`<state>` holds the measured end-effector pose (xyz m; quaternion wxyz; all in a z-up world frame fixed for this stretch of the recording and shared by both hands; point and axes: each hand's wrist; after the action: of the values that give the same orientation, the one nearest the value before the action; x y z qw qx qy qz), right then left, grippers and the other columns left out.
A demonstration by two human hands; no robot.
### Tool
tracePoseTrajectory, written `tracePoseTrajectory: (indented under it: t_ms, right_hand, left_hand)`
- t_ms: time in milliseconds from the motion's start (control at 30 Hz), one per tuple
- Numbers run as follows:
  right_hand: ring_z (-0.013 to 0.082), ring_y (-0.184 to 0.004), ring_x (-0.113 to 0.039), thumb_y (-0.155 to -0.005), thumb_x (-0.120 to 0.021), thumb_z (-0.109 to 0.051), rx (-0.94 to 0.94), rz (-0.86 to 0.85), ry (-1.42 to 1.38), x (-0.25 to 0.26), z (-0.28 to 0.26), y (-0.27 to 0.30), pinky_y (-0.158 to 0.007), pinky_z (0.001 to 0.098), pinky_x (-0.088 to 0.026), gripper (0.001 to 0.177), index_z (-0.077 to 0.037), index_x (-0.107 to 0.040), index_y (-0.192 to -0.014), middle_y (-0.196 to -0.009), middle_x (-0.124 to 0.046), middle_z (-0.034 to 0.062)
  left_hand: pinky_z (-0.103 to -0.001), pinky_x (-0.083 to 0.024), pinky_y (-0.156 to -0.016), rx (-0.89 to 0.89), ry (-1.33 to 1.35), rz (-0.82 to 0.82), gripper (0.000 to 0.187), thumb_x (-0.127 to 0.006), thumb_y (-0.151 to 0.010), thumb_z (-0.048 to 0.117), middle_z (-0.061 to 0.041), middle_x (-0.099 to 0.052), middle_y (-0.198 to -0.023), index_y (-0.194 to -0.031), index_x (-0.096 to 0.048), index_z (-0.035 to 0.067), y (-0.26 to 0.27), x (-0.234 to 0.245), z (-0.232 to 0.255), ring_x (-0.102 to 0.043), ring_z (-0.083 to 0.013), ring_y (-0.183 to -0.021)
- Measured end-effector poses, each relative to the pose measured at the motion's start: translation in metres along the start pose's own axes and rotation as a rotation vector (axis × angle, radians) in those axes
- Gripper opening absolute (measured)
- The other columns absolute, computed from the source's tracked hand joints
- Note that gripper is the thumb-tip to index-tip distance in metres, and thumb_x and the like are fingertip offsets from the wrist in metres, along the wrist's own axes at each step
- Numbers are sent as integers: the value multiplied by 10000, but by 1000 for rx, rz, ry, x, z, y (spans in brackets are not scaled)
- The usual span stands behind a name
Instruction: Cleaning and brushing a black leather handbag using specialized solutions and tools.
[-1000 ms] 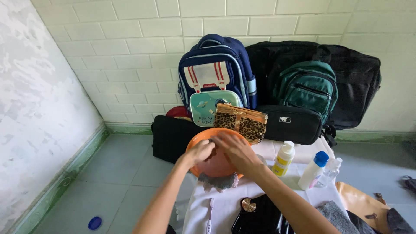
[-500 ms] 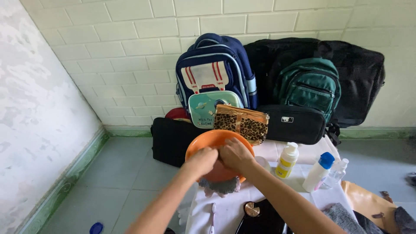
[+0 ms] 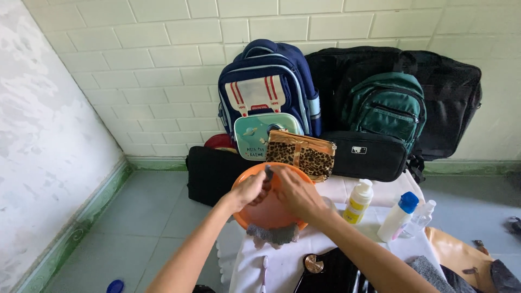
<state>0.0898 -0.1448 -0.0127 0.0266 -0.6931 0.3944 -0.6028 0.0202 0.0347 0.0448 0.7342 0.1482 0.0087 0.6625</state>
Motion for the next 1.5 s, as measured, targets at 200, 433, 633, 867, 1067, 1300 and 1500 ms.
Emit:
tracePoseTrajectory:
  t_ms: [200, 433, 633, 867, 1067, 1300, 1500]
  right_hand:
    - [500, -1066, -573, -751, -680, 1, 95, 58, -165, 1, -23, -5, -875, 521, -582, 844, -33, -292, -1500, -1182, -440, 206]
    - [421, -841, -550, -931, -551, -171, 266, 87, -7, -8, -5, -32, -668, 494, -505, 248, -15, -467, -1106, -935, -401, 129]
    - [256, -578, -593, -857, -586, -100, 372, 107, 554, -59, 49, -45, -466, 402, -483, 98, -148, -543, -784, -714, -507, 9]
    - [396, -720, -744, -802, -696, -234, -209, -356, 90, -54, 28, -53, -595, 467, -602, 185, -52, -708, -775, -775, -709, 165]
    - [245, -439, -611, -774, -744, -188, -600, -477, -411, -6, 0, -47, -387, 340, -478, 230, -5, -662, -661, -536, -603, 118]
    - [72, -375, -295, -792, -761, -16, -893, -308, -1184, 16, -28, -38, -367, 239, -264, 203, -28, -570, -724, -506, -373, -22]
    - [211, -620, -586, -887, -679, -129, -655, 82, -616, 56, -26, -55, -535, 366, -493, 119, -19, -692, -845, -780, -605, 135]
  left_hand:
    - [-190, -109, -419, 130, 551, -436, 263, -364, -982, 392, 158, -141, -613, -814, -311, 196, -16, 12, -11, -102, -7, -487]
    - [-163, -152, -463, 116, 434, -598, 141, -371, -1034, 247, 162, -224, -616, -930, -401, 158, 15, 37, 11, -172, 12, -510]
    - [-347, -324, -427, -158, -744, -144, 302, -457, -1001, 216, -55, -506, -563, -784, -575, 42, -32, 25, -27, -453, -206, -489]
    - [-289, -524, -574, -975, -1918, 318, 100, -521, -905, 98, 59, -549, -613, -904, -554, 192, -78, 51, -89, -620, -138, -580]
    - [-307, -521, -665, -1388, -1948, 515, 135, -483, -920, 97, 41, -423, -616, -991, -584, 152, -70, 51, -58, -514, -161, -594]
    - [-335, -476, -721, -1419, -1770, 605, 244, -601, -969, 366, -28, -440, -784, -932, -511, 142, -58, 54, -33, -516, -226, -778]
    - [-441, -465, -624, -877, -1064, 918, 341, -484, -1083, 354, -88, -553, -770, -895, -572, 83, -29, 57, -21, -589, -339, -751]
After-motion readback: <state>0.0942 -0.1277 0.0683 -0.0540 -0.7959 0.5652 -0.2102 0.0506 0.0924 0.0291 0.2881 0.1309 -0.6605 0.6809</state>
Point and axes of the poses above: each hand's wrist, its own y-axis away from the middle knuckle, its own x-axis out of the back of the hand, z = x × y
